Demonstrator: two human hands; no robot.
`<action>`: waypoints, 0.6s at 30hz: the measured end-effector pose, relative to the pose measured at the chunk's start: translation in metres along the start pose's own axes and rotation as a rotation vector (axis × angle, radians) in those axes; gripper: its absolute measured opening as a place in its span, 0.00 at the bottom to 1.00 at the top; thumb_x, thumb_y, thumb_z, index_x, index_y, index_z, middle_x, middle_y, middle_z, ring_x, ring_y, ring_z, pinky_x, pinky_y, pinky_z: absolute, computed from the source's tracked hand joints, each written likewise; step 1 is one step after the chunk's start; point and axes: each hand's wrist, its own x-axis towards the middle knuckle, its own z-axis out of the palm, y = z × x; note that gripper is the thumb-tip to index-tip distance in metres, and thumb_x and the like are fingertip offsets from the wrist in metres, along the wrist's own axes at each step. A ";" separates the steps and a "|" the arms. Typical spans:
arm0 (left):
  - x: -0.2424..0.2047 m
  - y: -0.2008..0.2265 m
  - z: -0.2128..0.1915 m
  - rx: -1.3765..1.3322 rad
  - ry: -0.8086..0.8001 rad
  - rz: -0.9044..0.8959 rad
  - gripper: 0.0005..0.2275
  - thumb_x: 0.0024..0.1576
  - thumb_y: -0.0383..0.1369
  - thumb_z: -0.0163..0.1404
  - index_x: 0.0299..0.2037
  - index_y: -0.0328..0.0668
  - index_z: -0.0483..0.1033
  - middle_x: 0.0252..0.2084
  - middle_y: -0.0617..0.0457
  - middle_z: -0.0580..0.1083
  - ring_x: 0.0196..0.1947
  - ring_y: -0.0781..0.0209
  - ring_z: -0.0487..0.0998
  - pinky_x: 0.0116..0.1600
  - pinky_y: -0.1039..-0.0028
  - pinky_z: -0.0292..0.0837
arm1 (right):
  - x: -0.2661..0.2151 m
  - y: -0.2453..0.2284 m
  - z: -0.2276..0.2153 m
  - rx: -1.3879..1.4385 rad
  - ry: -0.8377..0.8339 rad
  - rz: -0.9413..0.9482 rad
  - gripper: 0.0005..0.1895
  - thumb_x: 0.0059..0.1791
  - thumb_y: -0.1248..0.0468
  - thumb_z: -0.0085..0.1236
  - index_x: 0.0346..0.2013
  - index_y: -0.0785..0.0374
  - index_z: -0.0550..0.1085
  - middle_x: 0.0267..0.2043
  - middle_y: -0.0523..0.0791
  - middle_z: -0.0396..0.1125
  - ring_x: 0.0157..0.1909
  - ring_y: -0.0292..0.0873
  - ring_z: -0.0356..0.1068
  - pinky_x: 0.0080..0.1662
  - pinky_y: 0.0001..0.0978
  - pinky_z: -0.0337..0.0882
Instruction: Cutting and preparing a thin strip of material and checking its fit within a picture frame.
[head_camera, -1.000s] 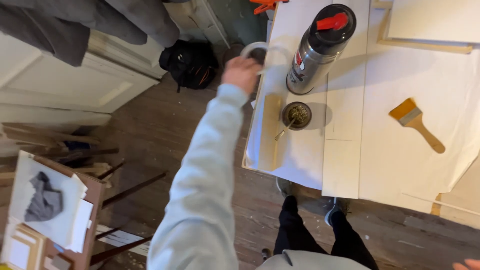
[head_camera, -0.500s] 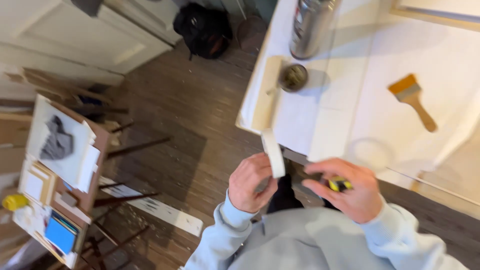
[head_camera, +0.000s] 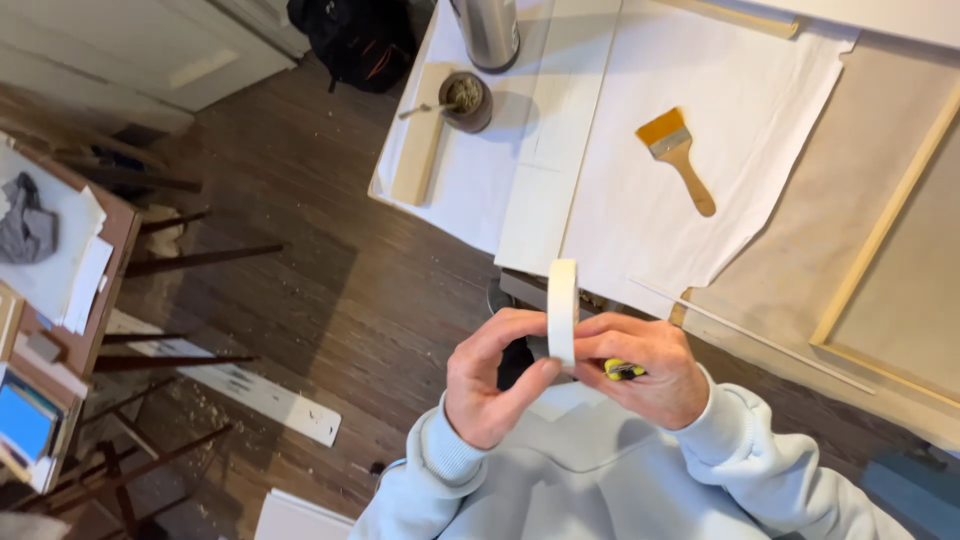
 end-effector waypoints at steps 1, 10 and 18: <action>-0.004 0.002 0.008 -0.086 0.023 -0.039 0.16 0.56 0.19 0.56 0.55 0.30 0.76 0.51 0.43 0.77 0.49 0.53 0.79 0.59 0.68 0.76 | -0.008 0.004 -0.003 0.002 -0.002 0.018 0.18 0.37 0.76 0.74 0.40 0.61 0.83 0.45 0.43 0.79 0.33 0.34 0.77 0.34 0.22 0.77; -0.015 0.016 0.021 0.094 0.041 0.057 0.11 0.54 0.19 0.60 0.46 0.34 0.78 0.47 0.47 0.77 0.45 0.53 0.78 0.53 0.68 0.77 | -0.024 0.003 -0.004 0.010 0.129 0.048 0.20 0.37 0.80 0.68 0.39 0.60 0.83 0.49 0.45 0.77 0.32 0.32 0.71 0.35 0.21 0.74; -0.013 0.011 0.002 0.614 0.028 0.427 0.10 0.52 0.21 0.63 0.43 0.33 0.82 0.44 0.49 0.79 0.47 0.49 0.80 0.64 0.56 0.77 | -0.018 -0.028 0.007 0.368 0.166 0.186 0.18 0.40 0.79 0.69 0.43 0.67 0.79 0.34 0.45 0.75 0.23 0.32 0.67 0.27 0.20 0.67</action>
